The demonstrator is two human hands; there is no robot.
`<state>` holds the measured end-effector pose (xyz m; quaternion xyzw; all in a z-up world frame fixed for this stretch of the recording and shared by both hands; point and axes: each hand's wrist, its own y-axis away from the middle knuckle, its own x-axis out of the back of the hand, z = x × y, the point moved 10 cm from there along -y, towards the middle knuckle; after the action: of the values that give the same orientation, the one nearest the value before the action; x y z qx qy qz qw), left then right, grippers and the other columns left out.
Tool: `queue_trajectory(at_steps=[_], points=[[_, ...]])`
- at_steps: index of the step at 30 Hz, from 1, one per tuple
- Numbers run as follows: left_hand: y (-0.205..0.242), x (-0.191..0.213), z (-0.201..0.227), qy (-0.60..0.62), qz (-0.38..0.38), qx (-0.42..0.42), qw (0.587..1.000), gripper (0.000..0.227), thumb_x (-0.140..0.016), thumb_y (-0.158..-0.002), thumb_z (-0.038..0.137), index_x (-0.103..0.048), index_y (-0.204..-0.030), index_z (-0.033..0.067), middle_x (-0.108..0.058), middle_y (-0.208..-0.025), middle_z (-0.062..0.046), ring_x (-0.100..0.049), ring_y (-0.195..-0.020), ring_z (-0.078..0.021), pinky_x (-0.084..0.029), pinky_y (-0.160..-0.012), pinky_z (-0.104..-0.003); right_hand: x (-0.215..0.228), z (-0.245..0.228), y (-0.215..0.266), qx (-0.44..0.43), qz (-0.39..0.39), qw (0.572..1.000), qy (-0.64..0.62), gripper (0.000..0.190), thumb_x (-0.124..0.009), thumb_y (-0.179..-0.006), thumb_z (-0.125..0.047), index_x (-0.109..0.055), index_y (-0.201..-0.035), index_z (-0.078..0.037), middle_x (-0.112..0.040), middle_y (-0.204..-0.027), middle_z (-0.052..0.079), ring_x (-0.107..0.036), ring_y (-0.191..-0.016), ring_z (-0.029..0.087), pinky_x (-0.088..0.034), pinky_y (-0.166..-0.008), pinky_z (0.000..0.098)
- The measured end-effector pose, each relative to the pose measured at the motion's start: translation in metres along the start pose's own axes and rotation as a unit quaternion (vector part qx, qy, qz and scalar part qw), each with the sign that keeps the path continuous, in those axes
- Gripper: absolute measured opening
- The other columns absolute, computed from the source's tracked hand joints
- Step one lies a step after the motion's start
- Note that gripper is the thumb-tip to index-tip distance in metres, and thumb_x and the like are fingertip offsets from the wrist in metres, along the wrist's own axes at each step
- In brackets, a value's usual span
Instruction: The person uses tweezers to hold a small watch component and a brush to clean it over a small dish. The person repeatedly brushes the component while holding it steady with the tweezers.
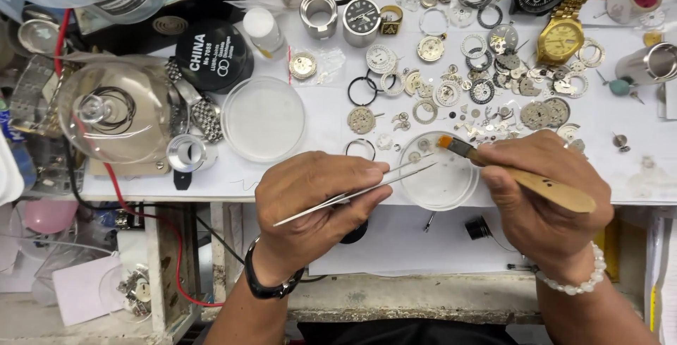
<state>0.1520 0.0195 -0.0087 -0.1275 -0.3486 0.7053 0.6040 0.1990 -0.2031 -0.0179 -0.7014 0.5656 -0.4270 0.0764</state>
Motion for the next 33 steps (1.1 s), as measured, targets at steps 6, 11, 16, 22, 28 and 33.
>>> queue_trajectory(at_steps=[6, 11, 16, 22, 28, 33], points=[[0.001, -0.004, 0.0, -0.027, -0.011, 0.001, 1.0, 0.025, -0.087, -0.089, 0.007, -0.07, -0.108, 0.0066, -0.08, -0.1, -0.009, -0.084, -0.092, -0.0232, -0.066, -0.073, -0.029, 0.004, 0.008, 0.014, -0.009, 0.023, 1.0, -0.011, 0.022, -0.057, -0.102, -0.009, -0.064, -0.097, 0.011, -0.07, -0.088, 0.022, -0.07, -0.075, 0.036, -0.054, -0.072, 0.0427], [-0.005, -0.012, 0.004, -0.035, -0.023, 0.021, 0.999, 0.024, -0.087, -0.087, 0.006, -0.071, -0.106, 0.0052, -0.08, -0.099, -0.01, -0.085, -0.092, -0.025, -0.065, -0.071, -0.03, 0.018, 0.026, 0.029, -0.014, 0.076, 0.996, -0.042, 0.033, -0.049, -0.108, -0.021, -0.061, -0.104, 0.009, -0.067, -0.087, 0.021, -0.07, -0.068, 0.032, -0.053, -0.071, 0.0421], [-0.008, -0.025, 0.004, -0.014, -0.029, 0.06, 0.998, 0.023, -0.084, -0.089, 0.003, -0.07, -0.108, 0.0058, -0.079, -0.103, -0.01, -0.084, -0.093, -0.0248, -0.069, -0.08, -0.031, 0.03, 0.031, 0.036, -0.035, 0.161, 0.985, -0.058, 0.04, -0.047, -0.111, -0.027, -0.058, -0.101, 0.01, -0.058, -0.076, 0.021, -0.062, -0.061, 0.032, -0.047, -0.053, 0.0343], [-0.01, -0.035, 0.003, -0.02, -0.029, 0.065, 0.997, 0.021, -0.084, -0.088, 0.002, -0.071, -0.104, 0.0046, -0.079, -0.1, -0.011, -0.083, -0.091, -0.0239, -0.069, -0.079, -0.03, 0.032, 0.033, 0.039, -0.035, 0.156, 0.986, -0.052, 0.035, -0.047, -0.11, -0.022, -0.058, -0.101, 0.01, -0.061, -0.079, 0.019, -0.062, -0.059, 0.03, -0.051, -0.061, 0.0377], [-0.007, -0.036, 0.0, -0.026, -0.029, 0.061, 0.997, 0.021, -0.083, -0.088, 0.003, -0.071, -0.105, 0.005, -0.079, -0.1, -0.011, -0.084, -0.09, -0.0245, -0.069, -0.077, -0.03, 0.031, 0.033, 0.034, -0.006, 0.157, 0.984, -0.084, 0.03, -0.048, -0.108, -0.019, -0.058, -0.102, 0.009, -0.061, -0.073, 0.018, -0.063, -0.054, 0.027, -0.049, -0.054, 0.0356], [-0.005, -0.038, -0.001, -0.04, -0.033, 0.058, 0.997, 0.02, -0.084, -0.088, 0.004, -0.071, -0.103, 0.0066, -0.08, -0.099, -0.01, -0.084, -0.09, -0.023, -0.067, -0.074, -0.029, 0.03, 0.031, 0.032, -0.002, 0.137, 0.988, -0.077, 0.03, -0.047, -0.108, -0.018, -0.057, -0.103, 0.01, -0.061, -0.073, 0.02, -0.062, -0.054, 0.028, -0.048, -0.054, 0.0389]])
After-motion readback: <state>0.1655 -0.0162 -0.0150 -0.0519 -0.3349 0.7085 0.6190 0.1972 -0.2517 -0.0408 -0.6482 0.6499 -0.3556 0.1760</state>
